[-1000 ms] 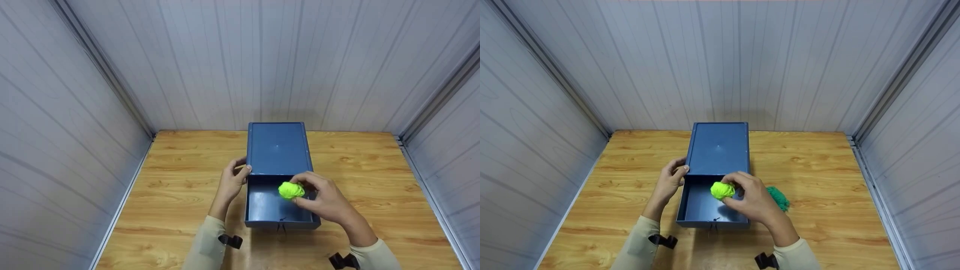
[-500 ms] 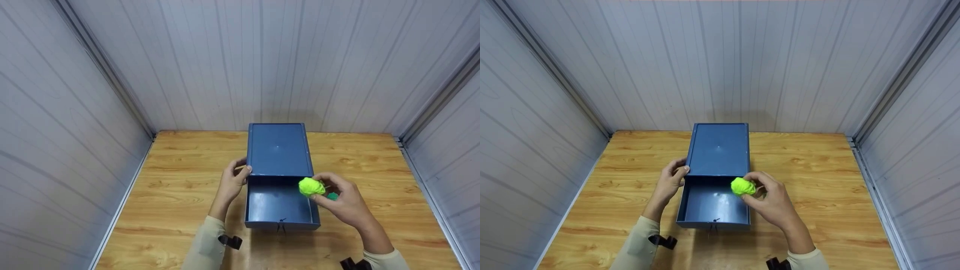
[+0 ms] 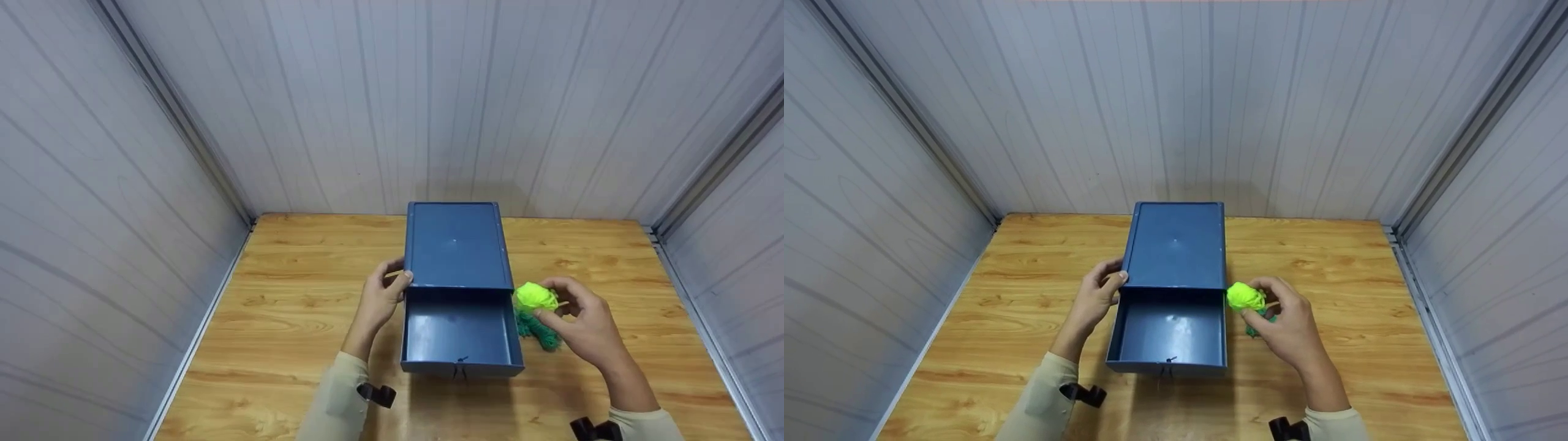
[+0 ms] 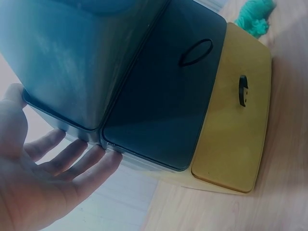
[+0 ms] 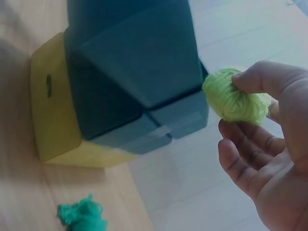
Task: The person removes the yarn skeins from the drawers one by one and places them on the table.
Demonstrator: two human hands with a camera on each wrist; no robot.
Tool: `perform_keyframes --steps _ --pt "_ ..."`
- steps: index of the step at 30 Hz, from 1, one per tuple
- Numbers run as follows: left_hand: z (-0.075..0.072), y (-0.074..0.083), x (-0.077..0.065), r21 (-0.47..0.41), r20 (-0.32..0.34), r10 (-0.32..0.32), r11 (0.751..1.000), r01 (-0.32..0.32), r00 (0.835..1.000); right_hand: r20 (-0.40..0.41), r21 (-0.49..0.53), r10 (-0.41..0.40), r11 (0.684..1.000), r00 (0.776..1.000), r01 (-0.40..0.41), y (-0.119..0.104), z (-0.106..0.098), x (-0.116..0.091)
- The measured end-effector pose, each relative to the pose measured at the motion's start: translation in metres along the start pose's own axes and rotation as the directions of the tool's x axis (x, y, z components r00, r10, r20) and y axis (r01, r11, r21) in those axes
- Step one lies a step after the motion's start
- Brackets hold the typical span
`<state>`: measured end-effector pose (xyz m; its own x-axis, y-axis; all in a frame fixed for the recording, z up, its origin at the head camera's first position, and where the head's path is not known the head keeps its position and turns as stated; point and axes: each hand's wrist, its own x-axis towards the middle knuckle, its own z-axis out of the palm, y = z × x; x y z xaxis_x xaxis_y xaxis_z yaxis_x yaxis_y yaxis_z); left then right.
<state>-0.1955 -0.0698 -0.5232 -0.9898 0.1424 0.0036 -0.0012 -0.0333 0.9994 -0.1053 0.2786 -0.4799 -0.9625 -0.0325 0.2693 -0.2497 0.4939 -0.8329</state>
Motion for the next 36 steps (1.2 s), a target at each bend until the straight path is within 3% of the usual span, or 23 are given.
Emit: perform_keyframes --steps 8,20,28,36 --pt "0.001 0.001 -0.002 0.008 -0.003 0.007 1.0 -0.007 1.0 -0.064 -0.081 0.111 0.99 0.992 -0.116 0.03 -0.002 -0.004" --pt "0.001 0.0 -0.001 0.007 -0.011 0.005 1.0 -0.005 1.0 -0.098 -0.098 0.239 0.964 0.966 -0.248 0.072 -0.01 -0.011" --pt "0.001 -0.002 -0.001 -0.01 -0.005 0.002 1.0 -0.002 1.0 -0.087 -0.188 0.339 0.918 0.937 -0.35 0.11 -0.015 -0.02" --pt "0.001 -0.001 -0.001 -0.029 -0.003 0.001 1.0 -0.001 1.0 -0.067 -0.197 0.434 0.877 0.898 -0.439 0.138 -0.014 -0.03"
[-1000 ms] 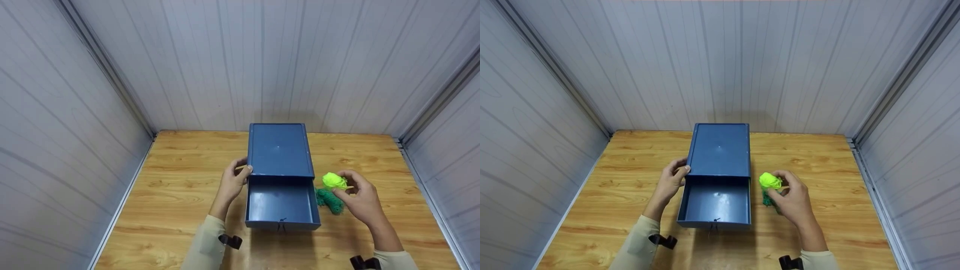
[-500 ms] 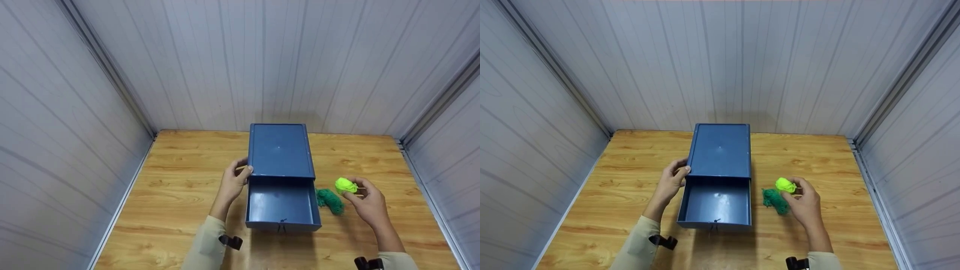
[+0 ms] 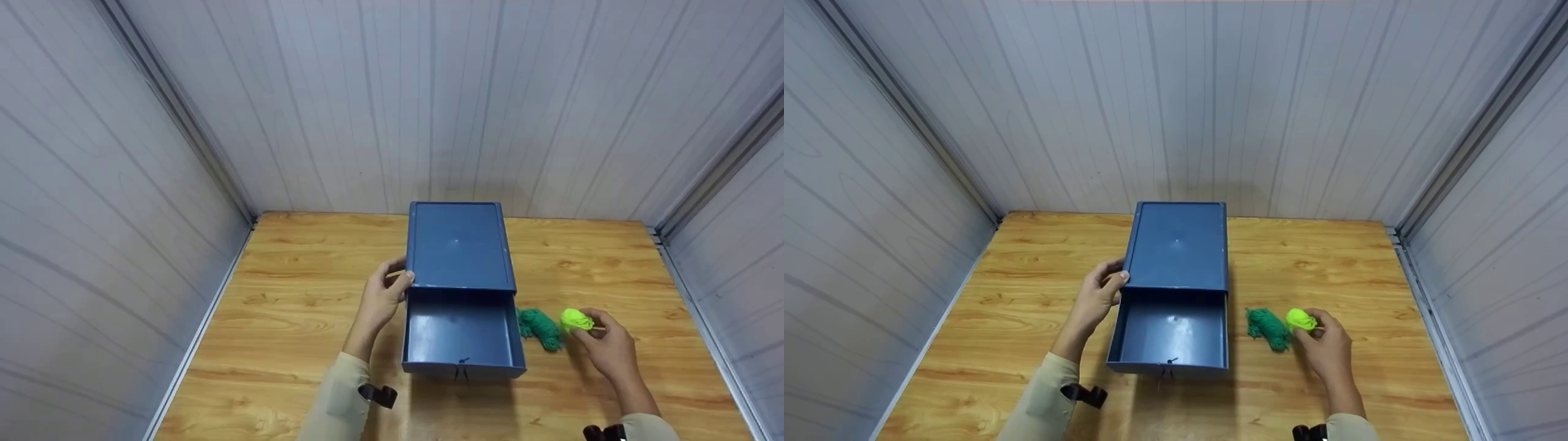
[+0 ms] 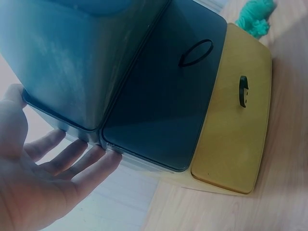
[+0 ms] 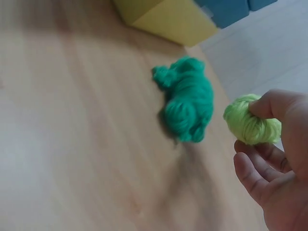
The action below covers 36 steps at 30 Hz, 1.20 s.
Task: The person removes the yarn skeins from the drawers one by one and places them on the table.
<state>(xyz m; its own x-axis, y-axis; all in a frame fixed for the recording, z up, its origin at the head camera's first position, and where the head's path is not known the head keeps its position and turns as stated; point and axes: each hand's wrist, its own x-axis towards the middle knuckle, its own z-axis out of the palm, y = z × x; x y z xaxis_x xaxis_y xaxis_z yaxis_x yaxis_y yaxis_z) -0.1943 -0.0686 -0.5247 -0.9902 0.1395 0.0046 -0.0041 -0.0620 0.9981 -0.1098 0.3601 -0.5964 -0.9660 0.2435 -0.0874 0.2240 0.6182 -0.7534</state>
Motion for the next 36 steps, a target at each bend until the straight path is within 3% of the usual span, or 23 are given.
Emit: perform_keyframes --steps 15,21,30,36 --pt "0.001 -0.001 0.0 0.004 0.004 -0.002 1.0 0.002 1.0 0.03 -0.008 0.106 0.994 0.994 -0.105 0.024 0.01 0.001" --pt "0.005 -0.001 0.002 -0.008 0.012 0.007 1.0 -0.007 1.0 0.008 -0.015 0.108 0.994 0.994 -0.108 0.026 0.008 -0.001" --pt "0.006 -0.006 0.001 -0.003 -0.025 0.011 1.0 -0.011 1.0 0.064 -0.034 0.095 0.995 0.993 -0.092 0.033 0.006 -0.002" --pt "0.006 -0.009 0.002 0.002 -0.034 0.037 0.999 -0.037 0.999 0.035 -0.053 0.069 0.996 0.997 -0.068 0.032 0.001 0.0"
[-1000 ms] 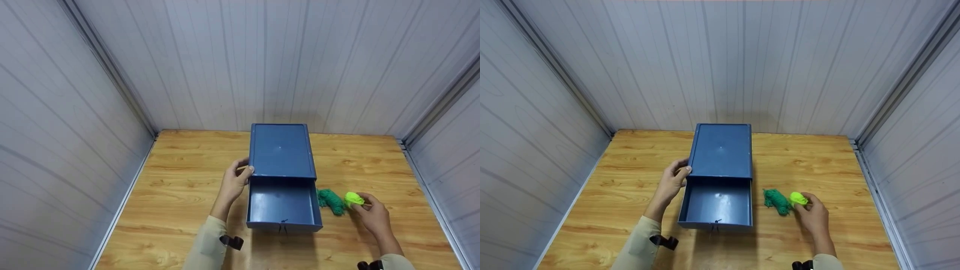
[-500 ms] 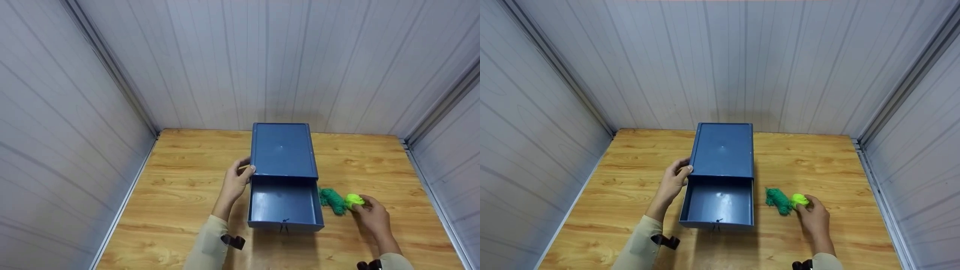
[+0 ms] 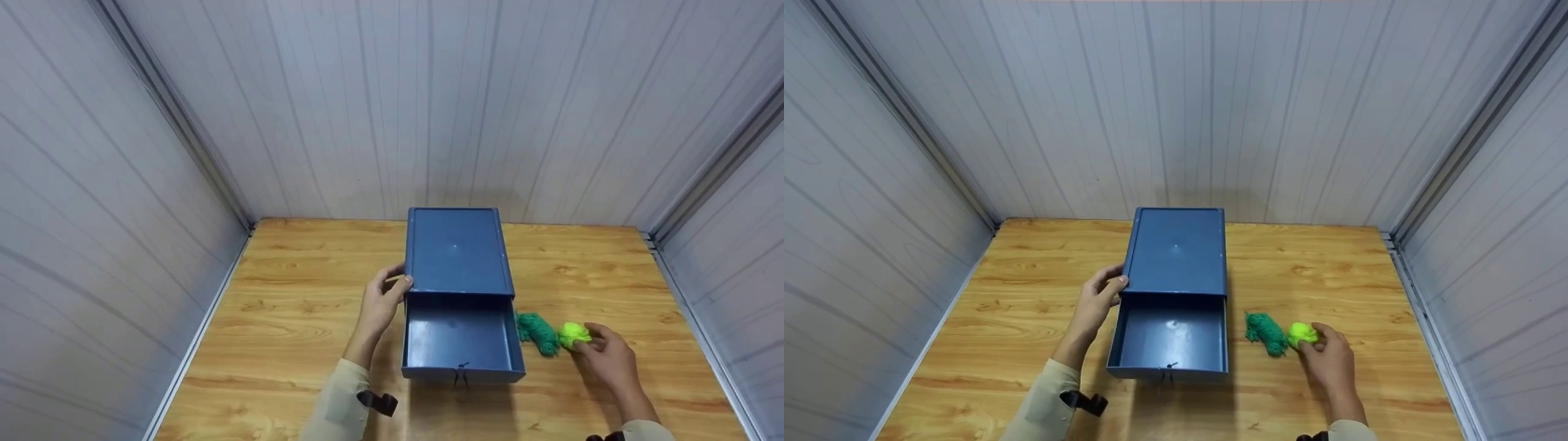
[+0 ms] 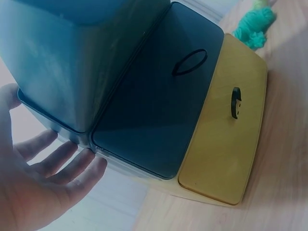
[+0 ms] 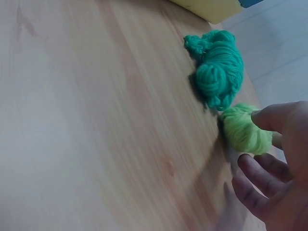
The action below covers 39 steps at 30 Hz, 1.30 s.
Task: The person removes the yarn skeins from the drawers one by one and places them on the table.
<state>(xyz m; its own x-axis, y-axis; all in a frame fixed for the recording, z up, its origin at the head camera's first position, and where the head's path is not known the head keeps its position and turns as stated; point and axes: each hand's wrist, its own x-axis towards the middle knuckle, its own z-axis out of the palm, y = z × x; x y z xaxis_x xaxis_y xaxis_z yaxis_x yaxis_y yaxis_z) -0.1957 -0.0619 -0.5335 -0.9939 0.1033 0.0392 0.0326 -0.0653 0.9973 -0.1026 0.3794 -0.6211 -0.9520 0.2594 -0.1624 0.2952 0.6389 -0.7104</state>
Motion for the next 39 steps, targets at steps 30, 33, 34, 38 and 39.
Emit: perform_keyframes --steps 30,33,34,38,39 --pt "0.0 0.004 0.003 0.059 0.034 0.056 0.997 -0.058 0.998 -0.106 0.004 -0.171 0.985 0.98 0.172 -0.054 -0.021 -0.033" --pt "0.0 0.005 0.003 0.045 0.04 0.064 0.997 -0.066 0.997 -0.133 0.015 -0.214 0.976 0.968 0.218 -0.065 -0.021 -0.038" --pt "0.0 0.005 0.003 0.041 0.042 0.067 0.997 -0.069 0.997 -0.143 0.019 -0.227 0.972 0.963 0.232 -0.068 -0.02 -0.039" --pt "0.0 0.005 0.002 0.02 0.048 0.071 0.997 -0.072 0.996 -0.176 0.033 -0.27 0.959 0.947 0.28 -0.079 -0.019 -0.047" --pt "0.001 0.005 0.002 0.008 0.05 0.068 0.998 -0.068 0.996 -0.181 0.037 -0.275 0.958 0.944 0.286 -0.081 -0.019 -0.049"
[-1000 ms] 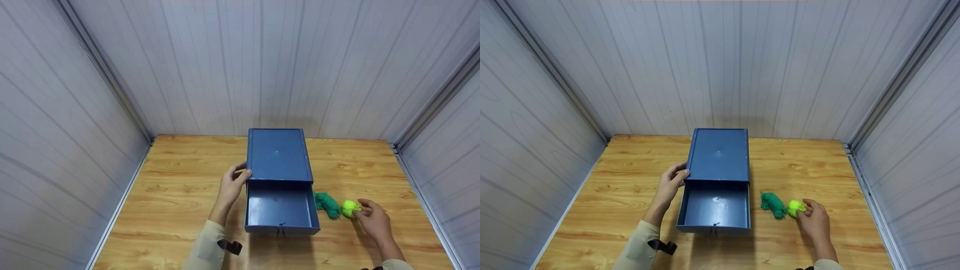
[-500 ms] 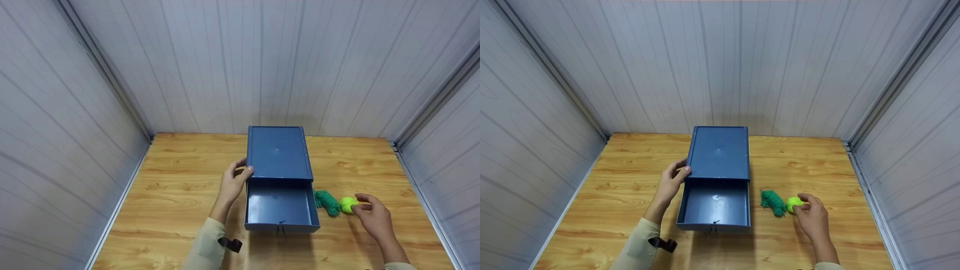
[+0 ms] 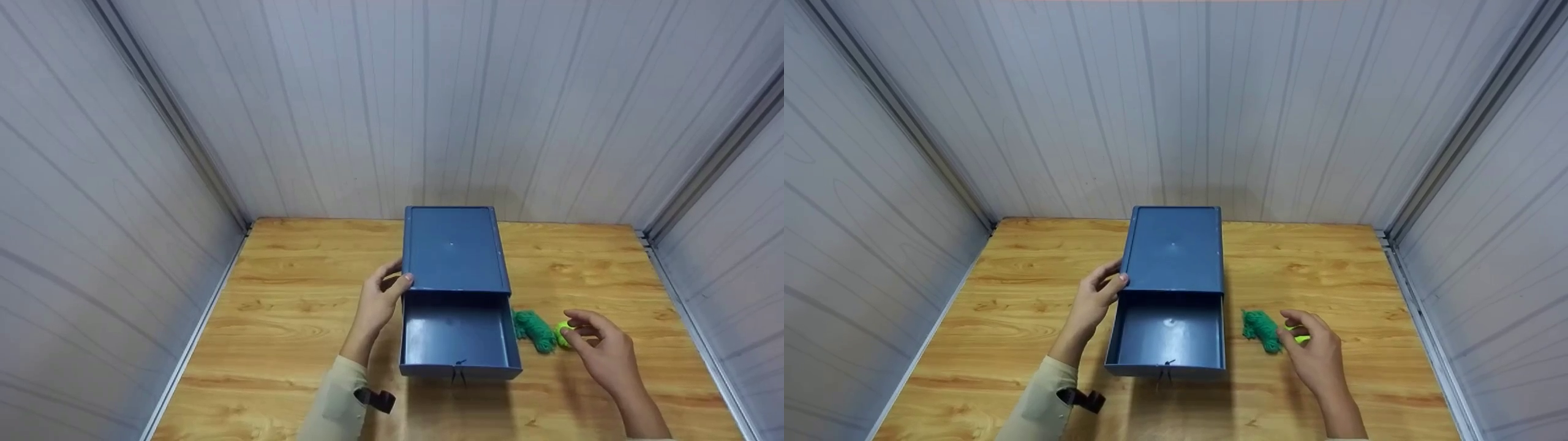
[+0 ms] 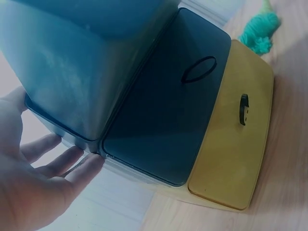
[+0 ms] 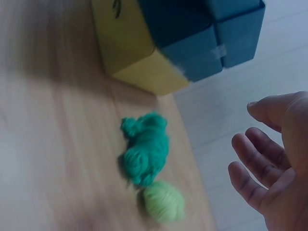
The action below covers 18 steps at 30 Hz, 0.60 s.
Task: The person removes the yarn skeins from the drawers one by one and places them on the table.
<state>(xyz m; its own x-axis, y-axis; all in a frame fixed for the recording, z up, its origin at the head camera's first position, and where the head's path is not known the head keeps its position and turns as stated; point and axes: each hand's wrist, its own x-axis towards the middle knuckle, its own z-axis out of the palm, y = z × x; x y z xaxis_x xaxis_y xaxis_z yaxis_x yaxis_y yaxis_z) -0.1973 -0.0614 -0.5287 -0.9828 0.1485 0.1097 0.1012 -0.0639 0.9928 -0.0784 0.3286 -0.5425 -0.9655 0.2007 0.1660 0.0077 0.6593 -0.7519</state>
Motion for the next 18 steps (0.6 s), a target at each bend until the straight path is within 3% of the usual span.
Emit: perform_keyframes --steps 12,18 --pt "-0.002 0.004 -0.004 -0.066 0.019 -0.1 0.993 0.101 0.995 0.018 0.047 -0.028 0.999 0.999 0.027 -0.031 -0.007 -0.015" --pt "0.002 0.006 -0.003 -0.084 0.015 -0.096 0.992 0.097 0.995 0.009 0.061 -0.041 0.997 0.999 0.041 -0.043 -0.011 -0.018"
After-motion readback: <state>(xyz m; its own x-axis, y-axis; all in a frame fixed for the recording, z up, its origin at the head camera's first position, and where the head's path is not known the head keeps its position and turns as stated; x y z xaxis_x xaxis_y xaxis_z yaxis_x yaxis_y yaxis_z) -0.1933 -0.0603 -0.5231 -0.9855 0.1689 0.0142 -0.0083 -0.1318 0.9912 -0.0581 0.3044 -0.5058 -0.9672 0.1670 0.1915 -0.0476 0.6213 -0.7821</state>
